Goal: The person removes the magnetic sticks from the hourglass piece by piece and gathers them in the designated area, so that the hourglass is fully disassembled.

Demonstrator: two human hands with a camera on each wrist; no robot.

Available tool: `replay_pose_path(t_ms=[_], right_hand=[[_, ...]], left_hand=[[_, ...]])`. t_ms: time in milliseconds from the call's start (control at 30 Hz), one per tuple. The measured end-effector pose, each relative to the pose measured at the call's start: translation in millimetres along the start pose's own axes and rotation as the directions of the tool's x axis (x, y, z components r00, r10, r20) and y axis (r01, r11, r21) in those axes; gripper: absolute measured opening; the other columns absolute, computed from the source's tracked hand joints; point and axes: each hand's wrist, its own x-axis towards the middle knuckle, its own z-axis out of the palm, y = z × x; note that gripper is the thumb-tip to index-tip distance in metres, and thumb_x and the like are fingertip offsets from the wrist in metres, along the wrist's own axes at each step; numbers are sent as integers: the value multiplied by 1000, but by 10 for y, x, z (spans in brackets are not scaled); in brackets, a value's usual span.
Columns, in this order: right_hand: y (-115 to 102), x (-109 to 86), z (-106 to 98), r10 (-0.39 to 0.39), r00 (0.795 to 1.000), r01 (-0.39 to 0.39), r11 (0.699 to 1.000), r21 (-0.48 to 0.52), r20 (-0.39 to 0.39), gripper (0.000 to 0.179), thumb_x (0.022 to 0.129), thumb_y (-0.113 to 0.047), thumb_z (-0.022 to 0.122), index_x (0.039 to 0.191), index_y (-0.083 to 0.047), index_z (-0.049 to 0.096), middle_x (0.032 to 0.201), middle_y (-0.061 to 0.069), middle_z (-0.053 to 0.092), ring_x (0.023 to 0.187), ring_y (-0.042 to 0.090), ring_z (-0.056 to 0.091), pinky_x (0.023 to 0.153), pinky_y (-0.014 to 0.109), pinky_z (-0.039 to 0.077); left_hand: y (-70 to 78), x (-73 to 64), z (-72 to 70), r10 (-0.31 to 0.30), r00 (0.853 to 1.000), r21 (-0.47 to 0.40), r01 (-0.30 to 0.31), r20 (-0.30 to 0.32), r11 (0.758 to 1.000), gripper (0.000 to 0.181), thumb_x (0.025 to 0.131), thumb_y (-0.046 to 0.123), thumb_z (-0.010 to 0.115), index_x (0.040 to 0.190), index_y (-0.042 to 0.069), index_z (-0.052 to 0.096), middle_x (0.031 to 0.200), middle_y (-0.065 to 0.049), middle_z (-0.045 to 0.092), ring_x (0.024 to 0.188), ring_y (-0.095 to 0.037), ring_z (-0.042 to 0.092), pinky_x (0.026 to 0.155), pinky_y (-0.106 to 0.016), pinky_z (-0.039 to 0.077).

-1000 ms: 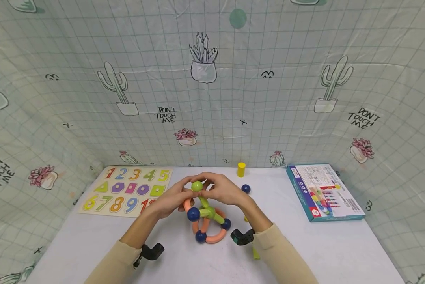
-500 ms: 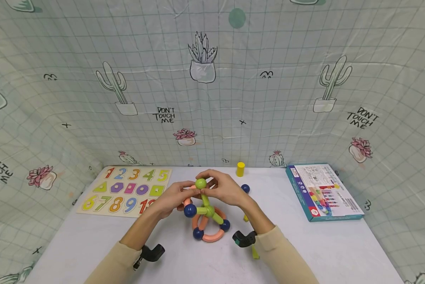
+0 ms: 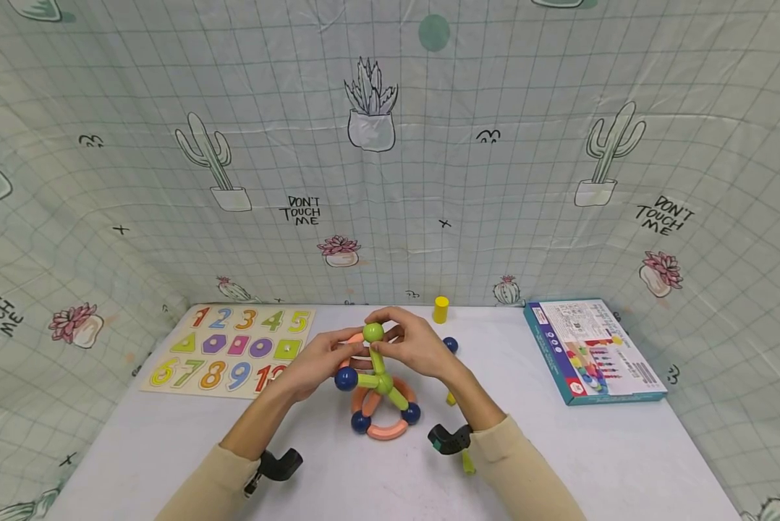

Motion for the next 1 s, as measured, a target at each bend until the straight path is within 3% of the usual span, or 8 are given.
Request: replay_pose_path(t_ms=[167,567,833,1000], right_hand=[[4,-3,9,7,1000,-7,1000,4,-10,39,94,-12,72,131,-10,59,125,5,63,99,24,69,81,33,57],[-26,-4,45,8,999,-8,1000,-8,-31,43,94,-13,72,133,-4,56,129,11,59,99,27,69,78,28,56],[-26,-1,45,19,999,-19,1000,-7,-42,41,96,-14,69,134,-9,55,132,12,55,97,25,69,82,31,56],[-3,-10,-10,59,994,-58,998,21,-93,41,98,-13,64,137,-11,51,134,12,51,98,30,69,84,34,55]], left_hand=[[-4,6,-1,3,1000,35,-2,-28,999,49,105,29,53,149,9,48,116,-11,71,110,-37,66,80,-27,56],[-2,-5,8,9,1000,-19,-9,-9,1000,48,106,24,51,150,6,46,119,-15,70,105,-33,71,83,-34,59],[-11,2,6,3,1000,-11,-3,-12,1000,49,106,25,52,150,6,45,122,-15,69,103,-31,72,83,-33,59],[-22,-2,3,-10,1000,-41,10,-8,999,51,106,23,52,152,2,40,124,-19,68,104,-28,72,84,-34,58]])
